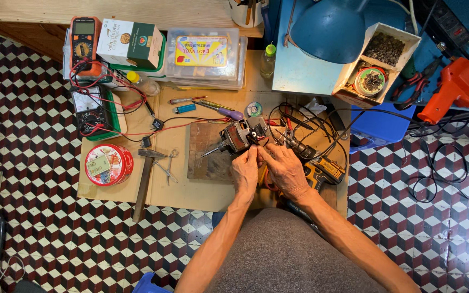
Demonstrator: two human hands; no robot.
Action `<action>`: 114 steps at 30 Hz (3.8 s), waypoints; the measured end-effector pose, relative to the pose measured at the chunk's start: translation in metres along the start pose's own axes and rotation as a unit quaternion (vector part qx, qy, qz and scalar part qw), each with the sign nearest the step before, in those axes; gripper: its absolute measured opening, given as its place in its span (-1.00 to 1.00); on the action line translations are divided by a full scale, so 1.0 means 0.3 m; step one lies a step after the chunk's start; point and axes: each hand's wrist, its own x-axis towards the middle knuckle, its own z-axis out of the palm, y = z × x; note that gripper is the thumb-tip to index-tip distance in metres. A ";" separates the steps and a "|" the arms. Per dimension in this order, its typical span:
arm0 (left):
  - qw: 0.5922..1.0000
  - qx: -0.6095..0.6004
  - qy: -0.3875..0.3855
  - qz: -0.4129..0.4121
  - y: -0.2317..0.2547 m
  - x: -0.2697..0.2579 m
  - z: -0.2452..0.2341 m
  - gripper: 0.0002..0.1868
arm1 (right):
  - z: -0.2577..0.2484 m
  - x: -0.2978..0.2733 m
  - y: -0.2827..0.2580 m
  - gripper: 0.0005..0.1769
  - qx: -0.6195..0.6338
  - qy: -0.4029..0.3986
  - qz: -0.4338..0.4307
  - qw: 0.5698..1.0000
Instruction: The person works on a small electric motor at a cluttered workbench, stripping and twisting wires, using a lighter to heat wire ends, and repeatedly testing connections with a multimeter. The person also moves a tin can and a multimeter on the table while continuing to adjust the motor's wiring.
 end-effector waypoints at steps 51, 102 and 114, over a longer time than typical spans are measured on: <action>0.989 -0.123 -0.019 0.082 -0.077 -0.005 -0.018 -0.64 | 0.111 0.052 0.027 -0.67 0.528 0.003 0.411 0.743; 0.872 0.357 -0.028 0.335 0.223 0.075 -0.275 0.04 | 0.117 -0.096 -0.020 -0.52 0.387 0.057 0.444 0.806; 0.906 0.277 -0.151 0.282 0.160 0.250 -0.270 -0.07 | 0.161 -0.318 -0.141 -0.57 0.419 0.138 0.582 0.683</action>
